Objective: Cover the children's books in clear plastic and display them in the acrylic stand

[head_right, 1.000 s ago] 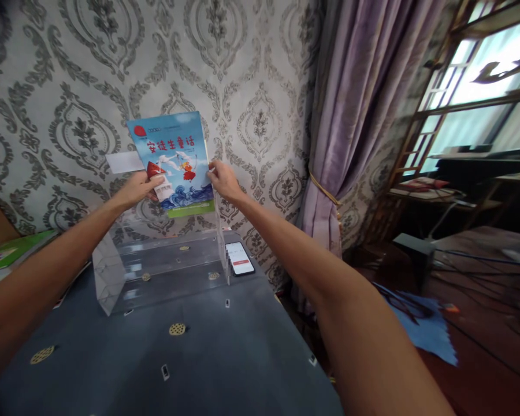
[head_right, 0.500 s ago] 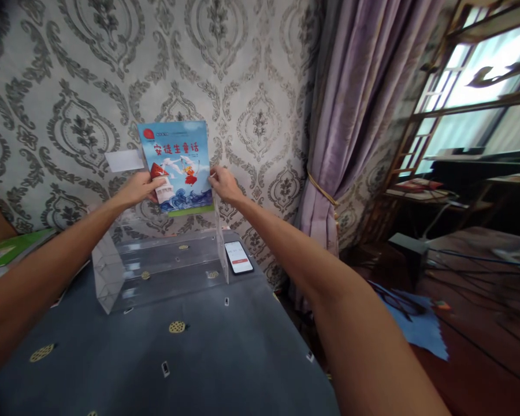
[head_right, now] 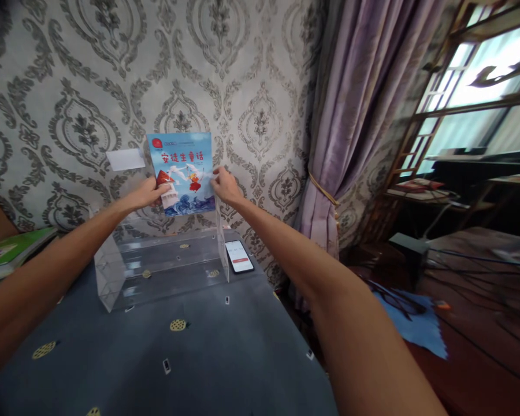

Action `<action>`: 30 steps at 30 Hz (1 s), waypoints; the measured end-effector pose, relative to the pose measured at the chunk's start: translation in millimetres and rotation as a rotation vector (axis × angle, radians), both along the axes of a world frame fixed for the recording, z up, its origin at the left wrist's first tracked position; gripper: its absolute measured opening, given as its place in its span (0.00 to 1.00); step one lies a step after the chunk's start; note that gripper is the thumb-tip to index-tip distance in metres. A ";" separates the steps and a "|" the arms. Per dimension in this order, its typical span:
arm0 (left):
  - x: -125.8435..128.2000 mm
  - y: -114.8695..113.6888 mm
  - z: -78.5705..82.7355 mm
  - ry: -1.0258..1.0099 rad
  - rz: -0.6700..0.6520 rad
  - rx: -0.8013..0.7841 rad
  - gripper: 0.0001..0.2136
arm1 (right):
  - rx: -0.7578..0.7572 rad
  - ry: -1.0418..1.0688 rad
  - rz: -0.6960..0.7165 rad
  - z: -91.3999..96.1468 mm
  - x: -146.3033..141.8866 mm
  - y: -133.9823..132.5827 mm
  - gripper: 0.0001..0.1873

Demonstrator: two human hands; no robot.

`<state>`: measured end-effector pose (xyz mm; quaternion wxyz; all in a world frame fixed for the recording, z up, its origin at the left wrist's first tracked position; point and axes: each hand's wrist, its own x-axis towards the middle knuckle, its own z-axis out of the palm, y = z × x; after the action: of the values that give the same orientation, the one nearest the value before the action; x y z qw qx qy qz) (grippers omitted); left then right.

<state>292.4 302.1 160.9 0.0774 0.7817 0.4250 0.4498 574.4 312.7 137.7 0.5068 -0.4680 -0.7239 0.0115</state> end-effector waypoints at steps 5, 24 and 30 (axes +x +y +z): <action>13.5 0.1 1.3 -0.132 0.078 -0.150 0.14 | -0.074 0.158 0.064 -1.1 -3.0 8.2 0.21; 22.8 7.4 0.1 -0.193 0.083 -0.057 0.33 | -0.136 0.392 0.269 -8.6 -12.3 -14.0 0.20; 21.4 9.2 -1.6 -0.144 0.110 -0.013 0.33 | -0.132 0.385 0.240 -11.2 -15.0 -12.0 0.20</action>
<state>313.8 311.3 159.3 0.0882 0.7223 0.4636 0.5056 559.3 300.7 126.5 0.5987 -0.4001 -0.6620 0.2080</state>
